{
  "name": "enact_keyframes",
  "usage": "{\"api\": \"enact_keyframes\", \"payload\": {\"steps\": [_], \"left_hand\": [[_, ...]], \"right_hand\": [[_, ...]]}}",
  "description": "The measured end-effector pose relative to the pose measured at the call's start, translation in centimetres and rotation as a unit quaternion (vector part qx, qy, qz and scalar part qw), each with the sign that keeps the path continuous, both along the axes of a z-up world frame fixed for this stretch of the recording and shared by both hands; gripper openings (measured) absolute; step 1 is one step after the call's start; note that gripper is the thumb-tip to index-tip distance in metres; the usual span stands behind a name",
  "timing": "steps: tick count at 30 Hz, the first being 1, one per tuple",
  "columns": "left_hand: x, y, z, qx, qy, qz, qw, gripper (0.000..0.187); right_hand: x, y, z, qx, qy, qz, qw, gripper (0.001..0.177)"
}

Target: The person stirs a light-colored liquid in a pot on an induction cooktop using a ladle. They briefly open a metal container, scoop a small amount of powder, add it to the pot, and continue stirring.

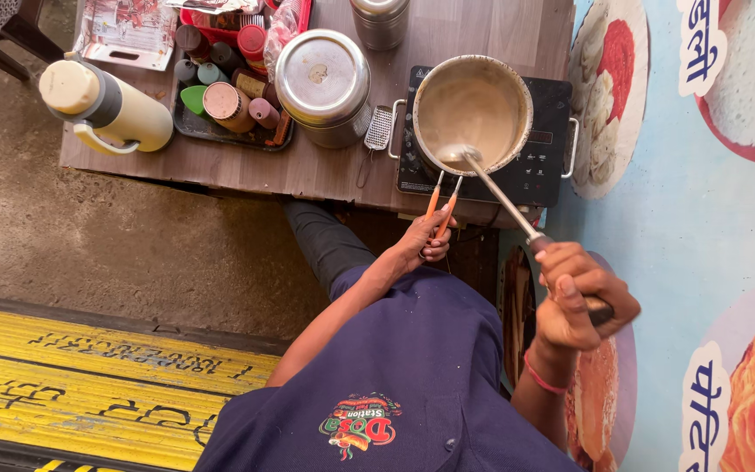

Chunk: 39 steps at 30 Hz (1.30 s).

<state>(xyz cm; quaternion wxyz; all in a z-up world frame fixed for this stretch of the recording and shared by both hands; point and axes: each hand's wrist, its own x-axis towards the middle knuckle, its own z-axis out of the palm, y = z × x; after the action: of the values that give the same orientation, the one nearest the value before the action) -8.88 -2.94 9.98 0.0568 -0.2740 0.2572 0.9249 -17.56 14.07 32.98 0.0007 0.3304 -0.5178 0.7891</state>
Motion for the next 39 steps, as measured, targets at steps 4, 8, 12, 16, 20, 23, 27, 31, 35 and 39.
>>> {"api": "enact_keyframes", "payload": {"steps": [4, 8, 12, 16, 20, 23, 27, 31, 35, 39], "left_hand": [[0.1, 0.1, 0.1, -0.009, -0.002, 0.004, 1.0, 0.046], [0.1, 0.0, 0.3, -0.006, -0.003, 0.004, 1.0, 0.046], [0.1, 0.0, 0.4, -0.005, -0.004, 0.003, 1.0, 0.046], [0.3, -0.1, 0.5, -0.006, -0.006, 0.006, 1.0, 0.046], [0.1, -0.3, 0.6, 0.006, -0.012, 0.005, 1.0, 0.044], [0.3, -0.3, 0.4, 0.007, -0.001, 0.007, 1.0, 0.043], [0.6, -0.5, 0.2, -0.005, -0.008, 0.015, 1.0, 0.043], [0.7, -0.6, 0.0, 0.004, -0.002, 0.015, 1.0, 0.041], [0.7, -0.5, -0.2, 0.001, -0.003, 0.02, 1.0, 0.041], [0.8, -0.5, -0.2, 0.004, 0.001, 0.018, 1.0, 0.04]], "right_hand": [[0.7, 0.8, 0.2, 0.023, 0.001, -0.021, 1.0, 0.025], [0.9, -0.5, -0.6, -0.014, 0.012, -0.041, 0.999, 0.024], [0.7, -2.6, -1.5, -0.033, 0.046, -0.052, 0.997, 0.028], [0.6, -4.2, -2.0, -0.035, 0.07, -0.033, 0.996, 0.029], [-0.5, -6.5, -2.8, -0.035, 0.095, -0.02, 0.995, 0.028], [-1.6, -8.2, -3.6, -0.035, 0.105, -0.013, 0.994, 0.028], [-2.6, -9.3, -3.9, -0.042, 0.089, -0.014, 0.995, 0.03], [-3.1, -9.5, -3.3, -0.044, 0.074, -0.021, 0.996, 0.032], [-3.1, -8.6, -2.4, -0.038, 0.076, -0.009, 0.996, 0.031], [-2.3, -6.4, -1.2, -0.01, 0.08, -0.002, 0.997, 0.03]]}}
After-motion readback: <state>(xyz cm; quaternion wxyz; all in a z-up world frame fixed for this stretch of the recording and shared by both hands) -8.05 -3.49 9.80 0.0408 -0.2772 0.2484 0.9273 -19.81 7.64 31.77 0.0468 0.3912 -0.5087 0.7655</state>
